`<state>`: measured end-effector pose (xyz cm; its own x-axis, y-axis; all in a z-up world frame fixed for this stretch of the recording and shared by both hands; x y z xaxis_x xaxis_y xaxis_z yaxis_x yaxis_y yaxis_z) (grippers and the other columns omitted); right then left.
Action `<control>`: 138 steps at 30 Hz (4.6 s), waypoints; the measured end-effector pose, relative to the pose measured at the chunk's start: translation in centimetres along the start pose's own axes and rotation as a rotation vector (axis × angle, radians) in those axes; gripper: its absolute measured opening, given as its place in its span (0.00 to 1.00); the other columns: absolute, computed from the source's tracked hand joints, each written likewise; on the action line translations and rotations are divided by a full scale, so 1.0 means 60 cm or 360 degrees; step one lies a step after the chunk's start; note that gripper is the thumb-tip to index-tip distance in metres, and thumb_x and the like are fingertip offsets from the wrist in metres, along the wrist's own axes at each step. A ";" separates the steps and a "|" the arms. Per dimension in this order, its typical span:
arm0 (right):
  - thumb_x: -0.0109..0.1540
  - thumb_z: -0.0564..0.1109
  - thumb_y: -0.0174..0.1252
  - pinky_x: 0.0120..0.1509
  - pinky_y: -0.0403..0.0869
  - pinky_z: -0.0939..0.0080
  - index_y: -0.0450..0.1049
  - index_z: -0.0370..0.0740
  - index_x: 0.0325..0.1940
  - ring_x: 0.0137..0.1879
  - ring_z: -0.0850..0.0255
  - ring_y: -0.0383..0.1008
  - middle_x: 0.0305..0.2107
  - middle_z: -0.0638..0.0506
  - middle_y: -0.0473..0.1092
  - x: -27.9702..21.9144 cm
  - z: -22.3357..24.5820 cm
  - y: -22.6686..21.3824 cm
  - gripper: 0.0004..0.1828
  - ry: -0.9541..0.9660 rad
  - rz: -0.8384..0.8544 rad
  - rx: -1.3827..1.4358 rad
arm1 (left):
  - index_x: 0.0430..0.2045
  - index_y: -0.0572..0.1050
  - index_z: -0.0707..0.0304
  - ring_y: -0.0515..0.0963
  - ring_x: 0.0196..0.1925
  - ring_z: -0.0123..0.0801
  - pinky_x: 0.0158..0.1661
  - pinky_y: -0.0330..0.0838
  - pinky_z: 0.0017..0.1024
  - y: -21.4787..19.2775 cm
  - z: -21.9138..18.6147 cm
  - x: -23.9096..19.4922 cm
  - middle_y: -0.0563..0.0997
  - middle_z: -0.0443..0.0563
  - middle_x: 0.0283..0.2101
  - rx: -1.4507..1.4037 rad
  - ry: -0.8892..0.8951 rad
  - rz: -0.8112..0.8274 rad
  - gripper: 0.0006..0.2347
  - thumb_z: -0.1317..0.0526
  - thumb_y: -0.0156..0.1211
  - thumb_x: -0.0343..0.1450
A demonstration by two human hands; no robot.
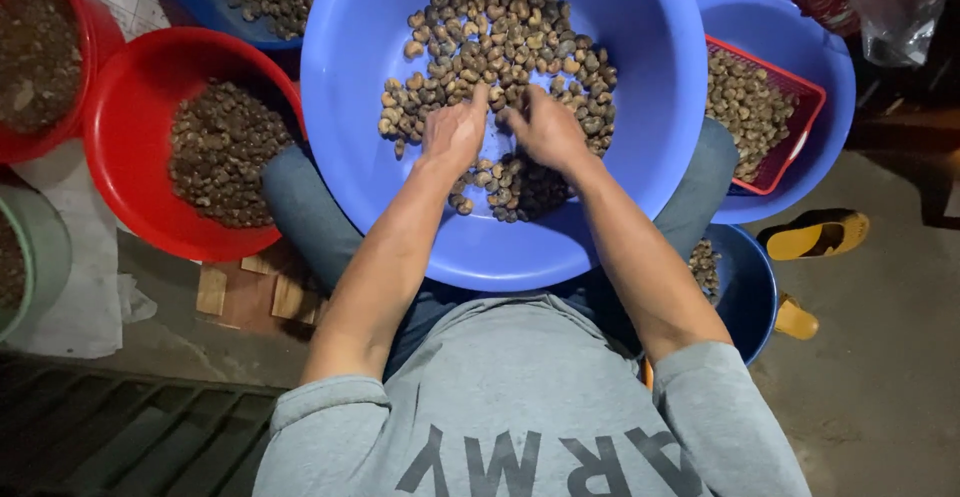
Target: The person sits cross-legged on a chair with a large blue basin on their lap, sorting brown nuts by hand. They pick up individual nuts, inspect them, and transfer selected ones into a smaller red basket placed inside another blue basin to the right.
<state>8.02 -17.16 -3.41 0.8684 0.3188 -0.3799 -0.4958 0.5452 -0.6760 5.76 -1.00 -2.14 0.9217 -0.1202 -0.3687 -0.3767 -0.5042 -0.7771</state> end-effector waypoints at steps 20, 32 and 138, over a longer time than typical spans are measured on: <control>0.68 0.58 0.53 0.55 0.77 0.36 0.70 0.43 0.56 0.50 0.41 0.80 0.42 0.38 0.78 -0.015 0.024 0.002 0.20 -0.0179 -0.0151 -0.0433 | 0.55 0.68 0.68 0.87 0.43 0.56 0.47 0.78 0.53 0.091 0.059 0.063 0.87 0.64 0.37 0.0569 0.0121 0.0053 0.16 0.66 0.38 0.74; 0.64 0.57 0.53 0.48 0.78 0.37 0.69 0.45 0.47 0.44 0.39 0.81 0.33 0.41 0.78 0.036 -0.029 0.054 0.16 -0.0147 -0.0001 -0.0033 | 0.30 0.73 0.64 0.67 0.13 0.31 0.15 0.58 0.27 -0.046 -0.017 0.001 0.71 0.51 0.16 -0.1566 -0.0212 0.0038 0.09 0.57 0.53 0.73; 0.66 0.42 0.62 0.46 0.83 0.66 0.71 0.41 0.35 0.39 0.60 0.77 0.28 0.53 0.68 -0.487 -0.629 0.040 0.08 0.1196 -0.1616 0.2991 | 0.51 0.78 0.58 0.86 0.48 0.51 0.48 0.79 0.50 -0.082 -0.174 -0.314 0.86 0.62 0.45 -0.0516 0.0311 0.0223 0.16 0.49 0.60 0.75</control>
<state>-18.22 -54.42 -17.81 0.3797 -0.4563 -0.8047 0.9156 0.3095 0.2566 -8.81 -5.20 13.98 0.8756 -0.3516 -0.3312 -0.4799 -0.7113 -0.5136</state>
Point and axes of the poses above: each hand's wrist, its own x-axis towards the middle knuckle, its own y-axis out of the palm, z = x × y, the point moved 6 cm from there along x, towards the middle knuckle
